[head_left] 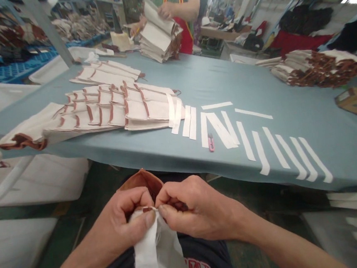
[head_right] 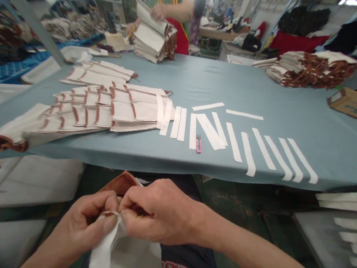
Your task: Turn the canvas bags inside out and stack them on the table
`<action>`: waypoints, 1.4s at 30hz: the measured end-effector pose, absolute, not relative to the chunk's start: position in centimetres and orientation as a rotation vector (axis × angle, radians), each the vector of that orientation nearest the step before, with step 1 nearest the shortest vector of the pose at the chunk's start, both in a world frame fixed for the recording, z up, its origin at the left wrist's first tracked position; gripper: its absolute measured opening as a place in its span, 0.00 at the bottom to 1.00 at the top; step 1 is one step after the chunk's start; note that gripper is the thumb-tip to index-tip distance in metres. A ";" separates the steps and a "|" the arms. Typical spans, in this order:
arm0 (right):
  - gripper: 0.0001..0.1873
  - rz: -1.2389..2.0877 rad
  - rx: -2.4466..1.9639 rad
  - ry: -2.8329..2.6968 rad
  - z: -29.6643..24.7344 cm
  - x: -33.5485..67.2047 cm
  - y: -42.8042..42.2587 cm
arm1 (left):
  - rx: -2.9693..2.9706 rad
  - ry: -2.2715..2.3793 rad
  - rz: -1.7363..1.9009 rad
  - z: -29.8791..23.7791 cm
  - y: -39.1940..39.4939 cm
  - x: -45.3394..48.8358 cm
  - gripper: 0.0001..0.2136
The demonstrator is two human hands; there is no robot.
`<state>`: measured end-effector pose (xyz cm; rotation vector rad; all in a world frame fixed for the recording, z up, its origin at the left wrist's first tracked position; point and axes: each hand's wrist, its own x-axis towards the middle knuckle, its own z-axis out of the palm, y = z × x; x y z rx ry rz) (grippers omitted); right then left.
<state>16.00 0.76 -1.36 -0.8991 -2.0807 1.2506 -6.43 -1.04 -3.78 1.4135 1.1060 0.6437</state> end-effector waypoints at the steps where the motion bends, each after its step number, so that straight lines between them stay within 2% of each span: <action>1: 0.05 1.192 -0.918 -2.098 -1.5 15.9 0.6 | 1.471 1.161 0.676 -3.9 -1.1 -6.3 0.17; 4: 0.06 1.120 -0.997 -2.095 -2.1 15.6 0.5 | 1.603 1.260 0.751 -4.3 -1.2 -5.7 0.14; 9: 0.07 1.415 -1.073 -1.948 -2.6 15.9 1.2 | 1.480 1.168 0.628 -4.0 -0.9 -6.5 0.17; 13: 0.08 1.516 -0.978 -1.974 -1.8 15.9 1.2 | 1.420 0.983 0.518 -2.6 -0.5 -8.2 0.21; 19: 0.08 1.309 -0.964 -1.971 -1.3 14.5 0.1 | 1.528 0.984 0.496 -1.5 -0.9 -9.1 0.22; 23: 0.06 1.285 -0.945 -1.977 -1.4 14.3 -0.1 | 1.643 1.049 0.486 -1.2 -1.8 -9.8 0.20; 30: 0.05 1.189 -0.864 -2.073 -1.3 14.3 -0.6 | 1.512 0.977 0.437 -0.9 -1.4 -9.6 0.29; 35: 0.07 1.090 -0.837 -2.096 -1.5 14.1 -0.9 | 1.369 0.863 0.353 -2.0 -1.2 -9.4 0.25; 42: 0.07 0.950 -0.718 -2.056 -2.9 14.1 -0.9 | 1.553 0.860 0.385 -2.8 -1.7 -9.8 0.24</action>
